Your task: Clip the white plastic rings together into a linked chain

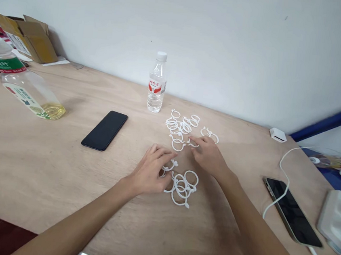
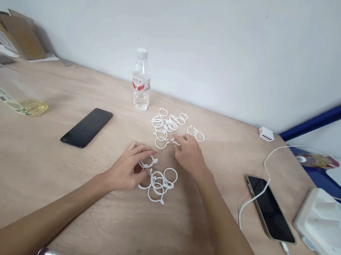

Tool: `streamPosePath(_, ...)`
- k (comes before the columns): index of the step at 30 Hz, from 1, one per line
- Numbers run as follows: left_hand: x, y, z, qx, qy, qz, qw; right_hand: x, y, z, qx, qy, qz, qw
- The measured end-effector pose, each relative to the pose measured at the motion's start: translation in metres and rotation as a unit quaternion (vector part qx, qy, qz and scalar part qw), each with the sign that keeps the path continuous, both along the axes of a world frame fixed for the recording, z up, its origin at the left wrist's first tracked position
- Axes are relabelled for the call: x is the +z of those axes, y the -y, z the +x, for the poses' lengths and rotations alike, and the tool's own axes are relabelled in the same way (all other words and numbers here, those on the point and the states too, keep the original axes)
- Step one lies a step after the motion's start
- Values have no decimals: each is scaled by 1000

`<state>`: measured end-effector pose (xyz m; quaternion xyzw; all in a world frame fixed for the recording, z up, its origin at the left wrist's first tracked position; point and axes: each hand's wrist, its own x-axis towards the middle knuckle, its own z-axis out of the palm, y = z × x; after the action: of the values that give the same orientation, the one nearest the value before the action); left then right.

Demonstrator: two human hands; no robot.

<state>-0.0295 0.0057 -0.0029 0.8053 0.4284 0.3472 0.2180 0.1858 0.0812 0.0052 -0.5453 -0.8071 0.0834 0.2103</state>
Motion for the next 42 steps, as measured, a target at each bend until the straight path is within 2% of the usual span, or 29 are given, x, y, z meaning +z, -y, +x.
streamPosePath(2, 1, 2, 0, -9, -22, 12, 1000, -6, -6, 1, 11, 44, 0, 999)
streamPosePath(5, 2, 2, 0, -13, -13, 17, 1000, -8, -5, 0, 9, 17, 2, 1000)
streamPosePath(7, 2, 1, 0, 7, 11, 10, 1000, -4, 3, -3, -2, -62, 4, 998)
streamPosePath(9, 1, 0, 1, 28, 35, 3, 999, 5, 17, -10, -22, -203, -32, 978)
streamPosePath(10, 0, -1, 1, 35, 46, 0, 998, 10, 26, -15, -37, -291, -69, 953)
streamPosePath(12, -1, -1, 2, 38, 68, -4, 997, 19, 44, -27, -51, -454, -156, 876)
streamPosePath(15, -1, -2, 2, 22, 104, 4, 994, 25, 66, -44, -46, -592, -248, 766)
streamPosePath(17, -1, -1, 2, 1, 127, 19, 992, 24, 74, -50, -39, -629, -289, 720)
streamPosePath(19, 0, -1, 2, -18, 138, 29, 990, 19, 77, -51, -35, -639, -301, 707)
streamPosePath(21, 1, -1, 1, -28, 136, 27, 990, 14, 76, -48, -36, -624, -279, 729)
streamPosePath(25, 0, -1, 0, -31, 121, 23, 992, 9, 73, -42, -37, -549, -206, 809)
streamPosePath(27, -1, -1, -1, -36, 112, 26, 993, 8, 73, -41, -39, -515, -175, 838)
streamPosePath(29, -1, -1, -1, -42, 101, 30, 994, 7, 74, -41, -40, -500, -156, 851)
streamPosePath(31, -1, -1, -1, -41, 96, 33, 994, 4, 72, -40, -34, -501, -162, 850)
streamPosePath(34, -1, -1, -1, -10, 96, 29, 995, -2, 63, -35, -44, -482, -177, 857)
streamPosePath(37, -1, -2, 0, 21, 65, 15, 998, -10, 43, -27, -82, -368, -118, 919)
streamPosePath(39, -2, -2, 0, 19, 30, 6, 999, -15, 28, -22, -84, -264, -66, 959)
streamPosePath(42, -1, -2, -1, 4, -19, 1, 1000, -21, 12, -19, -52, -163, -33, 985)
